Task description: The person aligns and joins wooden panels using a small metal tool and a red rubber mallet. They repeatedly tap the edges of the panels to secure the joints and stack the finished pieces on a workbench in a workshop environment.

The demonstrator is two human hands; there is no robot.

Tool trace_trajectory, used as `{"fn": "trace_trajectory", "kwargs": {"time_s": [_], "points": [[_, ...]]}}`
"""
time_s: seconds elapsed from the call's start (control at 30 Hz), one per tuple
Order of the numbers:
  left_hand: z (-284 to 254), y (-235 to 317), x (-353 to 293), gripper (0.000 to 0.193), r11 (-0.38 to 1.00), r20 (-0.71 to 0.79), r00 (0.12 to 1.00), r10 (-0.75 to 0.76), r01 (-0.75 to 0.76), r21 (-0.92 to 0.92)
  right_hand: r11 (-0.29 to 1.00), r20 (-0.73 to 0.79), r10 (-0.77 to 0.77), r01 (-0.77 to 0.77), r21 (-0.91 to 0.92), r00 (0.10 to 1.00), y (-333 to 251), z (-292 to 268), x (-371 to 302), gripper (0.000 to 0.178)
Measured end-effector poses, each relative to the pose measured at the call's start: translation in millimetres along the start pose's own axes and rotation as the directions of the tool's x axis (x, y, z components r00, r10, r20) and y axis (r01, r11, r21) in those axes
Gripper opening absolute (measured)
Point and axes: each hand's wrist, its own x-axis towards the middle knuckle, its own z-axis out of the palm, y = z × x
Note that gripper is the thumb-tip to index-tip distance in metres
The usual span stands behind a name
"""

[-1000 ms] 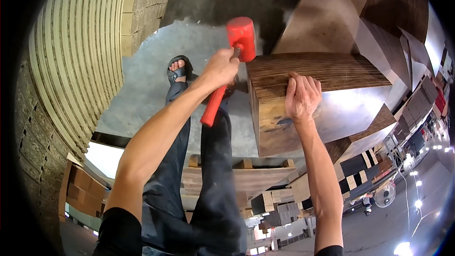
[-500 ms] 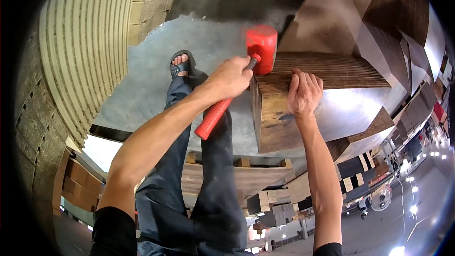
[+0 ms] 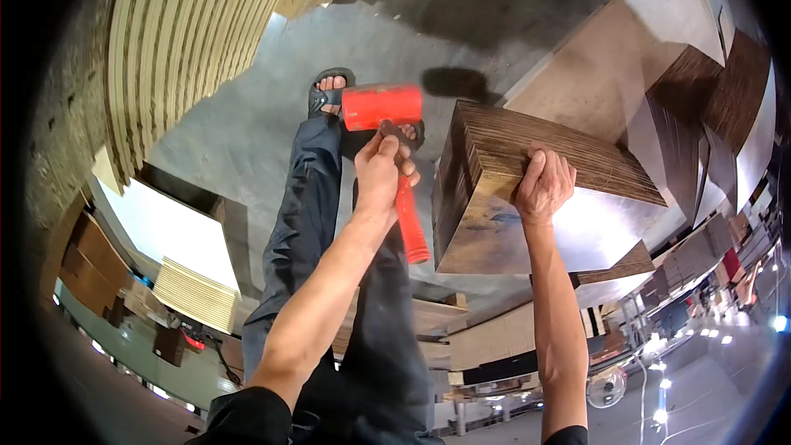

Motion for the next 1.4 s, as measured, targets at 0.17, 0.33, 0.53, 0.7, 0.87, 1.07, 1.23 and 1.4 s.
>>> {"fn": "trace_trajectory", "kwargs": {"time_s": [0.17,0.33,0.53,0.7,0.87,1.07,1.23,1.4], "points": [[12.5,-36.6,-4.7,0.009,0.996,-0.018,0.996,-0.088,0.088,-0.009,1.000,0.031,-0.006,0.006,-0.008,1.000,-0.8,2.2,-0.7,0.025],[16.0,-48.1,-11.7,0.013,0.991,0.005,0.993,-0.120,0.120,-0.062,1.000,0.048,-0.006,0.006,-0.006,0.999,-0.8,2.0,0.6,0.027],[6.7,-47.1,-12.9,0.011,0.993,-0.053,0.998,-0.031,0.025,-0.113,0.999,0.045,-0.001,0.003,-0.038,0.999,1.1,2.9,-1.4,0.029],[9.5,-56.6,-26.1,0.012,0.985,-0.002,0.986,-0.168,0.168,0.036,1.000,0.049,-0.001,0.003,-0.030,0.999,-0.7,2.5,-0.3,0.029],[11.3,-62.3,-32.9,0.021,0.998,-0.052,0.997,-0.063,0.064,0.016,0.999,0.050,0.011,-0.009,-0.032,0.999,0.5,2.6,-0.9,0.029],[-4.2,-64.3,-26.7,0.012,0.986,0.042,0.992,-0.119,0.113,0.127,1.000,0.049,0.018,-0.017,-0.026,0.999,1.1,3.3,-2.1,0.028],[4.6,-64.0,-22.2,0.013,0.997,-0.090,0.994,-0.068,0.065,-0.035,1.000,0.045,0.015,-0.014,-0.028,0.999,0.2,1.8,-0.9,0.027],[13.1,-66.5,-7.4,0.011,0.987,-0.045,0.988,-0.145,0.148,0.067,1.000,0.036,0.008,-0.007,-0.016,0.999,0.6,4.2,-1.3,0.027]]}}
